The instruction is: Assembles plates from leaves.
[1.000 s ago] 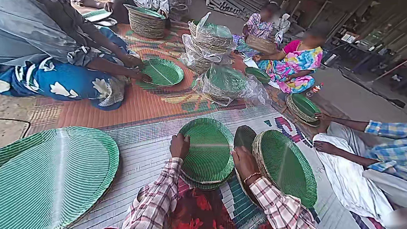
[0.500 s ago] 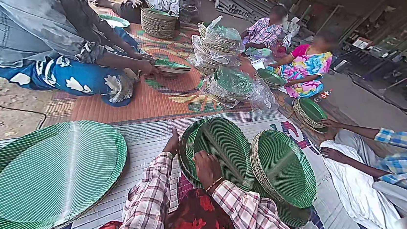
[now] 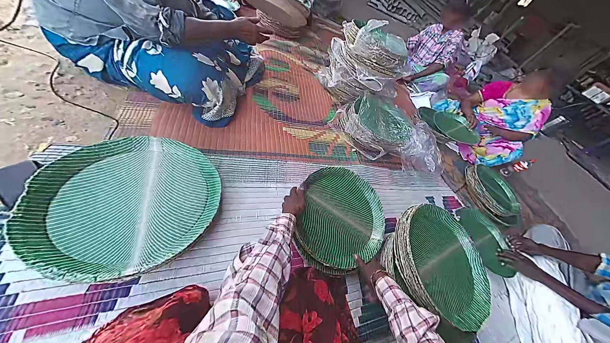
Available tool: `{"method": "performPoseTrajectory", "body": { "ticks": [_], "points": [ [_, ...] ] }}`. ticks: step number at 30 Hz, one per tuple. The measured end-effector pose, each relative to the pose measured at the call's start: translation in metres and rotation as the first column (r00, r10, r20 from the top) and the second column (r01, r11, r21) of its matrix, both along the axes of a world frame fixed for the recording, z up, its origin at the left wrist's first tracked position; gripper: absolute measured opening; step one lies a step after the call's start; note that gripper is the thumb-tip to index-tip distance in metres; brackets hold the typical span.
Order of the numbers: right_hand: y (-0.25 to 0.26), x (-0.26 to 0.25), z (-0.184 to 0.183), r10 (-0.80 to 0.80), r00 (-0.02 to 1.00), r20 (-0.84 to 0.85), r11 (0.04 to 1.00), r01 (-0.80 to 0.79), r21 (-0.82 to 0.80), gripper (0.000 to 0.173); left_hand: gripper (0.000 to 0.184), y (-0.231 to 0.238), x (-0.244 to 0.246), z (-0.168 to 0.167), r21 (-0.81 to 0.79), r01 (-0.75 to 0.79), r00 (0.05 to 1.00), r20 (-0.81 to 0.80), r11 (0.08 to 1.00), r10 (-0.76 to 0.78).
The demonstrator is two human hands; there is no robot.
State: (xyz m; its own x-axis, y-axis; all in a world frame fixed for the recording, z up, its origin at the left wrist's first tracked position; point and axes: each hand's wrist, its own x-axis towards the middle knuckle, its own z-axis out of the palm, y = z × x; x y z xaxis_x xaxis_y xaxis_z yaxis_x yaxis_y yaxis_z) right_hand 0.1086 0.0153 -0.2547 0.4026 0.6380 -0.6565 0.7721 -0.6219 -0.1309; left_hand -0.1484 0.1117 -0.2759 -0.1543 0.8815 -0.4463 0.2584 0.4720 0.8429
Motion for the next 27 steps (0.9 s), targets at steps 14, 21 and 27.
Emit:
{"method": "performPoseTrajectory", "body": {
  "ticks": [14,21,27],
  "points": [
    [0.109,-0.12,0.047,0.003,0.505,-0.863,0.696,0.619,0.364,0.064,0.068,0.044,-0.111,0.066,0.296,-0.482,0.876,0.166,0.825,0.452],
    [0.106,-0.125,0.083,0.314,0.743,-0.591,0.74,0.199,0.642,0.051,0.09,0.027,-0.063,0.171,0.529,-0.246,0.969,0.159,0.812,0.19],
    [0.045,-0.034,0.106,0.462,0.887,-0.003,0.462,-0.238,0.854,0.034,0.026,-0.098,0.025,0.285,0.918,-0.299,0.338,0.358,0.261,-0.87]
  ]
}}
